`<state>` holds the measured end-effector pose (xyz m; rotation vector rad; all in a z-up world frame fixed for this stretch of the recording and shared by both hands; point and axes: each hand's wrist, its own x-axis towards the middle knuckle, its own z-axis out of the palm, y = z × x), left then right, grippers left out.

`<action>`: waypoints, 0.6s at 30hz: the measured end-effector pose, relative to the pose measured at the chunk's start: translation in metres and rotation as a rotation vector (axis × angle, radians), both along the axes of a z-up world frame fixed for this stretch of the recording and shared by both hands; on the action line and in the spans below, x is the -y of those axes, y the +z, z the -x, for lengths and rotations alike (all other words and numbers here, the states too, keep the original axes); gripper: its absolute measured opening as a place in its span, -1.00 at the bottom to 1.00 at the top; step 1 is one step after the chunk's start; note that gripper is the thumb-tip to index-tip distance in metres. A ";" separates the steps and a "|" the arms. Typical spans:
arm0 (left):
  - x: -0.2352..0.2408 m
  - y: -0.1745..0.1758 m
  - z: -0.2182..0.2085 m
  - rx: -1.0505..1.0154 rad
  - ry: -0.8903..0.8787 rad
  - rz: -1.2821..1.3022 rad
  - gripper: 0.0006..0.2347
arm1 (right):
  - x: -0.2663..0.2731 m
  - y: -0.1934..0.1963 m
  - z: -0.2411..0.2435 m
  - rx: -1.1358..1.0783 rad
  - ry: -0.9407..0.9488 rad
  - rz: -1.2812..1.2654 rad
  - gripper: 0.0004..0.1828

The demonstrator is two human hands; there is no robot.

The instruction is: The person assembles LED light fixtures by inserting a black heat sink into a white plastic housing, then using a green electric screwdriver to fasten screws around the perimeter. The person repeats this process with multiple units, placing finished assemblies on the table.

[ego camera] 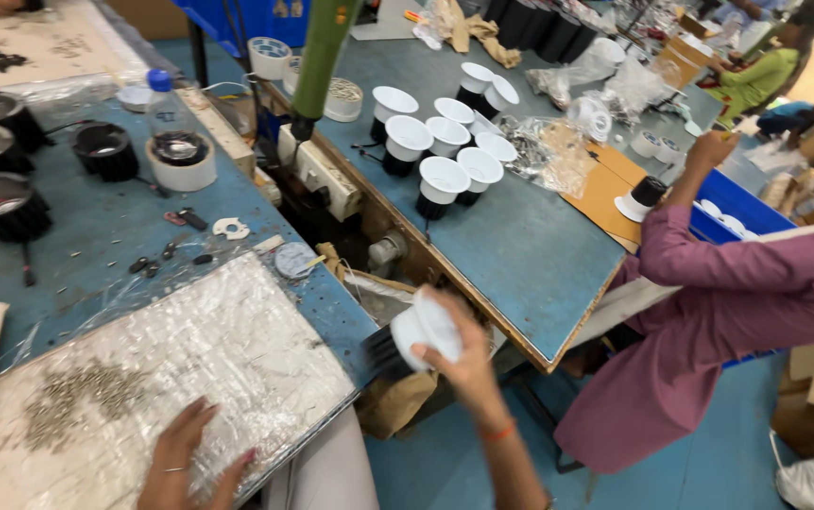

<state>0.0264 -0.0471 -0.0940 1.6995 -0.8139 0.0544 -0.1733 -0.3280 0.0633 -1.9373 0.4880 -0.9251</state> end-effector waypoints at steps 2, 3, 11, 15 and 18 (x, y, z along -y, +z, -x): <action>0.000 -0.017 -0.006 -0.179 0.036 0.046 -0.46 | 0.037 0.013 0.016 -0.166 -0.310 0.544 -0.25; -0.001 -0.024 -0.006 -0.200 0.043 0.054 -0.49 | 0.055 0.017 0.022 -0.244 -0.461 0.743 -0.26; 0.001 -0.046 -0.004 -0.002 0.090 -0.311 -0.63 | 0.229 0.008 0.034 -0.451 -0.904 0.673 -0.24; 0.003 -0.045 -0.006 0.017 0.093 -0.318 -0.63 | 0.282 -0.026 0.031 -0.541 -0.988 0.508 -0.16; 0.002 -0.040 0.000 0.014 0.097 -0.279 -0.65 | 0.297 -0.036 0.038 -0.609 -0.975 0.401 -0.10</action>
